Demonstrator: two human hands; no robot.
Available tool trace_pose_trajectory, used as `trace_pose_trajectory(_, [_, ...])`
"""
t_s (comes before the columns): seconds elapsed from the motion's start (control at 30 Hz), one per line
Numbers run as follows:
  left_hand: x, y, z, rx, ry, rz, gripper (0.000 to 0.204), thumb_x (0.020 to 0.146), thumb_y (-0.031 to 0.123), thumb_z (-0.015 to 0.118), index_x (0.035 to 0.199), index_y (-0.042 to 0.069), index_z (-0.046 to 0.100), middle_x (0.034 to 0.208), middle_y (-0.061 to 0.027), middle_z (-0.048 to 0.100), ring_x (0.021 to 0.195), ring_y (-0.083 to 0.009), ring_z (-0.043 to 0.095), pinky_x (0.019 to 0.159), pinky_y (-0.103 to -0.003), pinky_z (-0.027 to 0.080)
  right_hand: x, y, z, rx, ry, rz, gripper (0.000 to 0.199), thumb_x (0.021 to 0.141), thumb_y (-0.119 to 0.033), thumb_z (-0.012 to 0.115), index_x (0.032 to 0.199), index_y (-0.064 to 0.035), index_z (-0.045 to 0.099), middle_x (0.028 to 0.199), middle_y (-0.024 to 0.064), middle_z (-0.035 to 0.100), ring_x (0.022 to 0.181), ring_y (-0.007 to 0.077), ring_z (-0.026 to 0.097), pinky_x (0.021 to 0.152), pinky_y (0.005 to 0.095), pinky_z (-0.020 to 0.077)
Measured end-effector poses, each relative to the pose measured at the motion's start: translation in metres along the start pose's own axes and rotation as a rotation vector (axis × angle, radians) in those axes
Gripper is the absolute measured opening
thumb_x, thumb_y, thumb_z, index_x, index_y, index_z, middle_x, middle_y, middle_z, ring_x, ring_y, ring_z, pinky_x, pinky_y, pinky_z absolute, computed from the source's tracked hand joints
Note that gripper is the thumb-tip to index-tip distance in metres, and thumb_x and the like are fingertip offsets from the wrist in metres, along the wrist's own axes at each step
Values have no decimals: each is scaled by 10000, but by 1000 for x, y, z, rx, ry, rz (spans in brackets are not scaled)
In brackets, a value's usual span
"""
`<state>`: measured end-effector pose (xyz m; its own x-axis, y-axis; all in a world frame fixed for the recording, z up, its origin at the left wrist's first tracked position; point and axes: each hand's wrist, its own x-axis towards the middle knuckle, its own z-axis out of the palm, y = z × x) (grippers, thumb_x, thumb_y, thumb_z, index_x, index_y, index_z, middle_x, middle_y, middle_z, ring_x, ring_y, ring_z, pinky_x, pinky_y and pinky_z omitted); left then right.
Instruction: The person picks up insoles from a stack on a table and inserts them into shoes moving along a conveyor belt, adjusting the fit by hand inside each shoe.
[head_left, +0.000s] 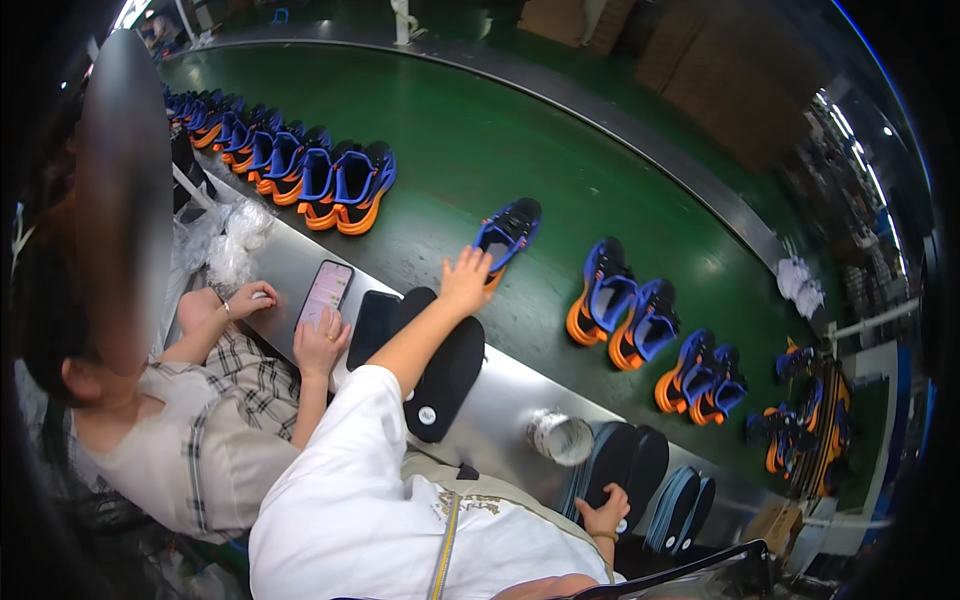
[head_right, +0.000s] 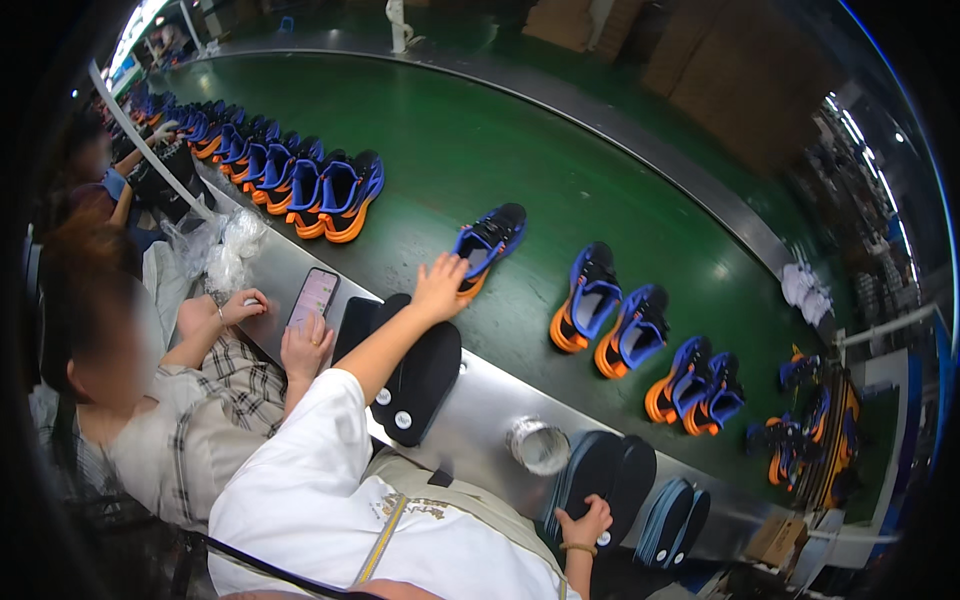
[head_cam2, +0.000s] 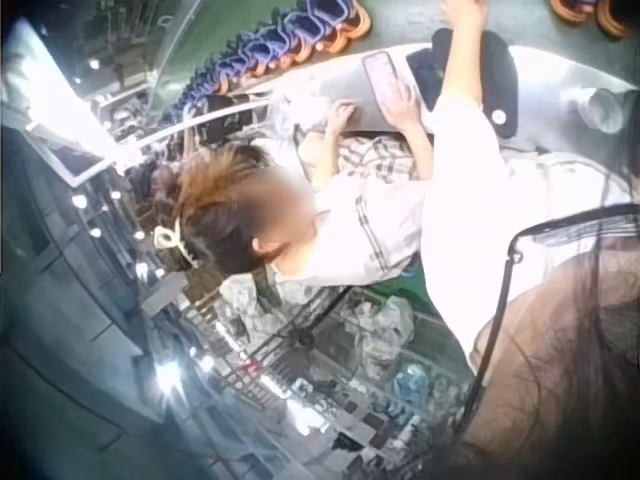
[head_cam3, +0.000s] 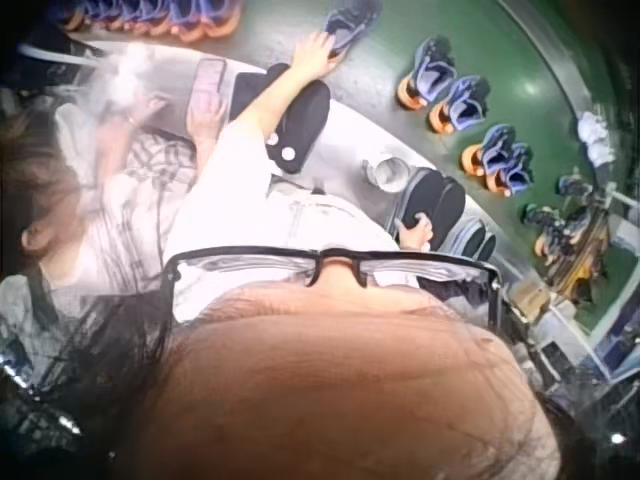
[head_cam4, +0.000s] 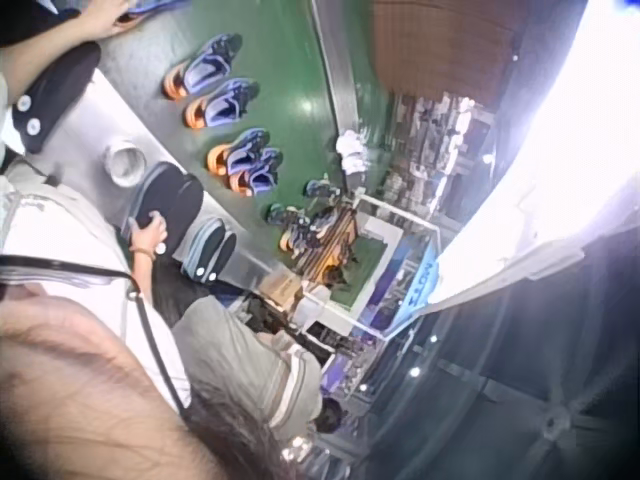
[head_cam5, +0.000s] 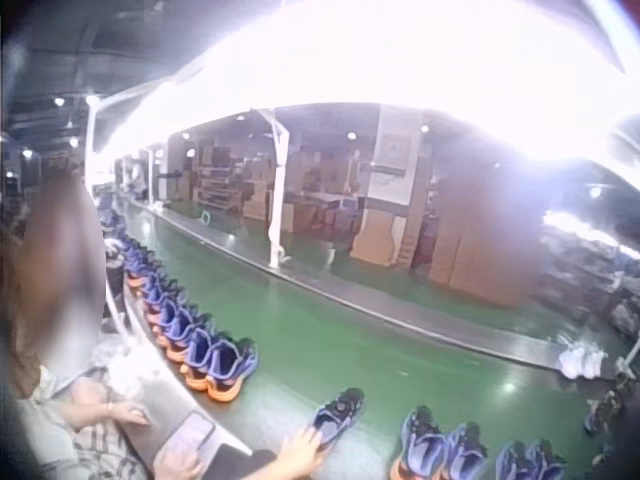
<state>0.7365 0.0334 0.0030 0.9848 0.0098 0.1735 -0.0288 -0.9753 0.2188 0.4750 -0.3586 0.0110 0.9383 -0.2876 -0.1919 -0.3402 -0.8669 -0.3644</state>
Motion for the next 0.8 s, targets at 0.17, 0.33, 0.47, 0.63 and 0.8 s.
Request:
trace_pose_trajectory(0.17, [28, -9, 47, 0, 220, 257, 92, 687, 169, 524, 709, 88, 561, 742, -56, 545, 797, -219, 525, 755, -443, 360, 1, 7, -8, 36, -121, 180, 641, 431, -230, 788, 930, -72, 419, 931, 144, 394, 889, 295, 363, 785, 364, 325])
trace_pose_trajectory(0.33, [45, 63, 36, -330, 130, 347, 56, 625, 81, 521, 628, 42, 560, 636, -122, 547, 589, -254, 564, 505, -367, 435, 5, -28, -22, -115, -152, 152, 613, 513, -214, 748, 1028, -107, 433, 1009, 178, 376, 942, 304, 394, 831, 369, 303])
trace_pose_trajectory(0.47, [21, 127, 39, -315, -261, 503, 223, 649, 93, 524, 849, 5, 566, 703, -134, 550, 610, -254, 541, 648, -418, 409, 4, -39, -25, -149, -137, 123, 609, 534, -210, 738, 1044, -82, 432, 1078, 198, 350, 997, 326, 374, 859, 381, 298])
trace_pose_trajectory(0.63, [30, 128, 30, -372, -195, 388, 550, 777, 90, 377, 1267, 321, 286, 879, -198, 536, 698, -273, 524, 635, -383, 392, -14, -45, -35, -147, -84, 27, 605, 560, -206, 725, 1064, -52, 429, 1165, 223, 318, 1066, 354, 348, 894, 395, 292])
trace_pose_trajectory(0.8, [64, 133, 27, -294, -364, 554, 600, 784, 68, 373, 1269, 399, 252, 874, -213, 510, 688, -287, 543, 571, -366, 412, 26, -4, -40, -103, 291, -199, 401, 683, -122, 625, 1032, -2, 468, 1148, 212, 401, 1045, 352, 406, 882, 388, 330])
